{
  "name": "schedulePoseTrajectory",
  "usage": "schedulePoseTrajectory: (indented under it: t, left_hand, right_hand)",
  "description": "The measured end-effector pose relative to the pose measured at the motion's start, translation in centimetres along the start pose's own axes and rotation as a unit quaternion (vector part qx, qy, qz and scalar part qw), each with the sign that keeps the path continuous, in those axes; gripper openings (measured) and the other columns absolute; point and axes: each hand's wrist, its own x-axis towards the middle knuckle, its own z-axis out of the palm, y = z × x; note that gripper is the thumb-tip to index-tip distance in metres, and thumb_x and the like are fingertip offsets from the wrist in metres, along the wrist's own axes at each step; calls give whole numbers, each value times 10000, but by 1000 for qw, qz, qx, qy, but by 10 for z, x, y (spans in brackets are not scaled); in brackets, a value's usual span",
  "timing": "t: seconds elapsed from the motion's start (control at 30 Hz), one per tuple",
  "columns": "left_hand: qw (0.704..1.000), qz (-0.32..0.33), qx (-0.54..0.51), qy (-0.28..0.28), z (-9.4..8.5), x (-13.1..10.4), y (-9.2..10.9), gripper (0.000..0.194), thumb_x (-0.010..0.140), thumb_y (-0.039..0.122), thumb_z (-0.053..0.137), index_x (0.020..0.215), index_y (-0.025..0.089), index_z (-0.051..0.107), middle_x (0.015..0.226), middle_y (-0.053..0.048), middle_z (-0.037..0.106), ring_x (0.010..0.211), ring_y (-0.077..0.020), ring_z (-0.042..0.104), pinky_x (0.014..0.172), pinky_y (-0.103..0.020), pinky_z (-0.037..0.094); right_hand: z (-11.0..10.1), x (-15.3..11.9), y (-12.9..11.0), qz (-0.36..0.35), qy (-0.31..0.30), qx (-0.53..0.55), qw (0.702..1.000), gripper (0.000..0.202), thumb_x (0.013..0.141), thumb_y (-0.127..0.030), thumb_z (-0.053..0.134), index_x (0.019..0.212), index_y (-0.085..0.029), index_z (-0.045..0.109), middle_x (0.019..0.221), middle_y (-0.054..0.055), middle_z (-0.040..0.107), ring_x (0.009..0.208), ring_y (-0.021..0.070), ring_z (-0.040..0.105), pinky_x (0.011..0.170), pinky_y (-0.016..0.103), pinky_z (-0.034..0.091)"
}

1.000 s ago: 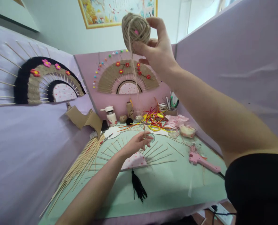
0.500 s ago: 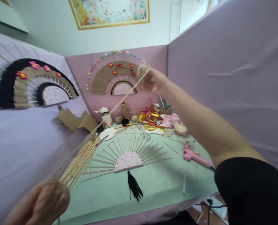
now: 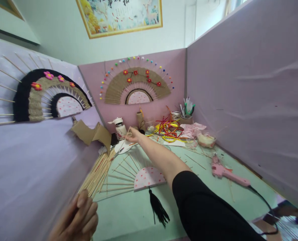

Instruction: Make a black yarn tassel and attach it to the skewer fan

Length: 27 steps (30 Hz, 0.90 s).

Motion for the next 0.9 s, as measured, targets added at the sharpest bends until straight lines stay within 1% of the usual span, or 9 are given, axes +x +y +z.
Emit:
schedulePoseTrajectory:
  t: [0.17, 0.27, 0.33, 0.37, 0.43, 0.5, 0.63, 0.77, 0.9]
  left_hand:
    - [995, -34, -52, -73, 16, 0, -20, 278, 885, 355, 611, 680, 172, 568, 475, 82, 101, 455, -70, 89, 421, -183, 172]
    - [988, -66, -45, -134, 22, -5, -36, 285, 916, 358, 557, 711, 163, 595, 453, 83, 153, 439, -63, 104, 413, -158, 186]
    - [980, -79, -29, -180, 25, -9, -46, 296, 923, 375, 535, 736, 158, 604, 437, 84, 193, 412, -54, 126, 400, -151, 188]
    - [977, -83, -13, -196, 26, -10, -50, 302, 921, 384, 534, 741, 153, 605, 433, 82, 219, 399, -48, 148, 397, -152, 189]
    - [973, -86, 33, -212, 28, -12, -56, 320, 903, 406, 554, 735, 138, 602, 431, 75, 268, 385, -39, 204, 398, -158, 193]
    - [966, -95, 84, -224, 29, -12, -58, 350, 889, 436, 569, 724, 129, 599, 422, 71, 294, 377, -37, 240, 392, -164, 188]
    - [940, -145, 165, -261, 33, -6, -56, 390, 884, 497, 554, 780, 127, 620, 423, 63, 373, 344, -35, 253, 356, -179, 157]
    - [910, -182, 256, -270, 37, -10, -46, 388, 859, 504, 599, 869, 123, 668, 540, 32, 473, 418, -24, 319, 405, -171, 183]
    - [866, -177, 343, -317, 36, -11, -15, 447, 876, 520, 567, 1097, 149, 680, 632, -1, 545, 495, -48, 397, 465, -172, 277]
  right_hand:
    - [-3, -13, -30, -92, 9, 18, 996, 217, 1009, -281, 298, 1130, -178, 447, 947, 63, 594, 770, 99, 656, 631, 196, 572]
    - [-11, -54, -27, -136, -2, -22, 990, 158, 908, -120, 454, 1034, -180, 528, 954, 48, 625, 804, 99, 650, 773, 235, 564]
    - [-17, -96, -12, -157, -48, -86, 983, 283, 770, 14, 537, 972, -172, 602, 965, 44, 664, 906, 140, 650, 909, 324, 528]
    - [-20, -121, -1, -202, -146, -208, 946, 367, 734, 48, 527, 1003, -180, 627, 1053, 47, 672, 1031, 153, 622, 997, 355, 474]
    - [-24, -168, 23, -259, -342, -383, 818, 550, 697, 82, 509, 1160, -189, 630, 1287, 66, 610, 1258, 179, 501, 1115, 391, 342]
    - [-27, -206, 45, -278, -452, -453, 716, 567, 745, 60, 491, 1258, -159, 589, 1319, 97, 596, 1295, 183, 463, 1120, 385, 323]
    - [-31, -240, 70, -310, -336, -436, 776, 161, 907, -232, 566, 973, -155, 691, 924, 74, 693, 914, 164, 608, 898, 333, 475]
    - [-37, -254, 72, -313, -346, -399, 789, 232, 943, -302, 502, 932, -161, 686, 853, 69, 664, 864, 163, 587, 871, 345, 464]
    - [-55, -269, 63, -177, -334, -326, 867, 361, 967, -410, 436, 979, -150, 685, 678, 13, 562, 614, 111, 513, 579, 234, 428]
